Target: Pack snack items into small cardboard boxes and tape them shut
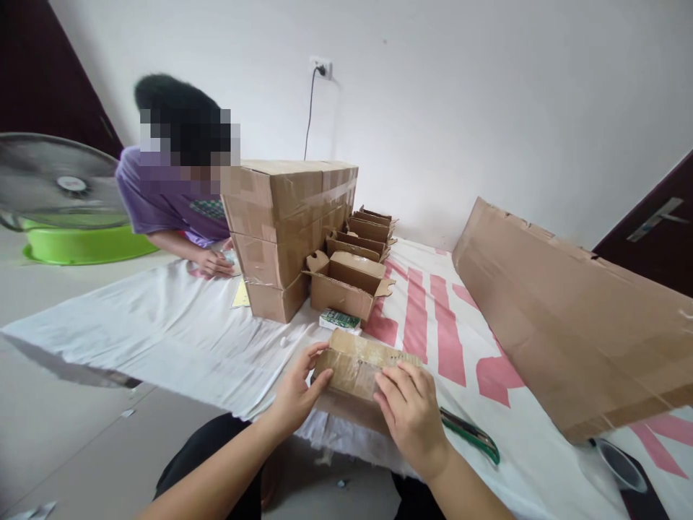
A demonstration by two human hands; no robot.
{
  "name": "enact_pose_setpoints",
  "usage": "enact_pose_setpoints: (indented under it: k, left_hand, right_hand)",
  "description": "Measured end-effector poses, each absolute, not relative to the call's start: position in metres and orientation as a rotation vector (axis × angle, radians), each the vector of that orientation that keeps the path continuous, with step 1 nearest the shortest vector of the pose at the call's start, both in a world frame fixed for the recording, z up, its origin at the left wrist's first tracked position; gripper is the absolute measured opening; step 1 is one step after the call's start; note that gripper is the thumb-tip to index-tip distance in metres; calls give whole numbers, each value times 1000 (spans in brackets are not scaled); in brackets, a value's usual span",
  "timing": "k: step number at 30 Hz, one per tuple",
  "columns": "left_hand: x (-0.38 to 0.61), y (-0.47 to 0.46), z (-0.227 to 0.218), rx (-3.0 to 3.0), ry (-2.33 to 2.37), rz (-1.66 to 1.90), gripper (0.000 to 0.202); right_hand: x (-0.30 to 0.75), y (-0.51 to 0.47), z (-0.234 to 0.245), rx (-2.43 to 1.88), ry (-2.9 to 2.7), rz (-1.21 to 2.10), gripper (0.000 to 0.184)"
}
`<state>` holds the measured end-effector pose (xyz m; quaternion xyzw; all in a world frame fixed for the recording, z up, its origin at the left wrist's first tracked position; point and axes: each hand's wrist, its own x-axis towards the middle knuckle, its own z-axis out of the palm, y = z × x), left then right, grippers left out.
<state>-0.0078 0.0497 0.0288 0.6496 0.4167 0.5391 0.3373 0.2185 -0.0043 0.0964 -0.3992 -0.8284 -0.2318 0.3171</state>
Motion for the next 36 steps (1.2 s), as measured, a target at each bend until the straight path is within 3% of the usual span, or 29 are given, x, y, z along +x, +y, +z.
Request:
enact_pose_setpoints:
  k: [14, 29, 36]
  left_hand:
    - [-10, 48, 31, 1691, 1039, 1409, 36]
    - [-9, 49, 27, 1689, 1049, 1416, 37]
    - [-11, 48, 29, 1715, 1054, 1424, 38]
  right_hand:
    - [207, 10, 96, -1107, -2135, -445, 24]
    - [198, 15, 87, -1229, -1882, -184, 6]
    - [196, 20, 98, -1206, -1981, -1, 13]
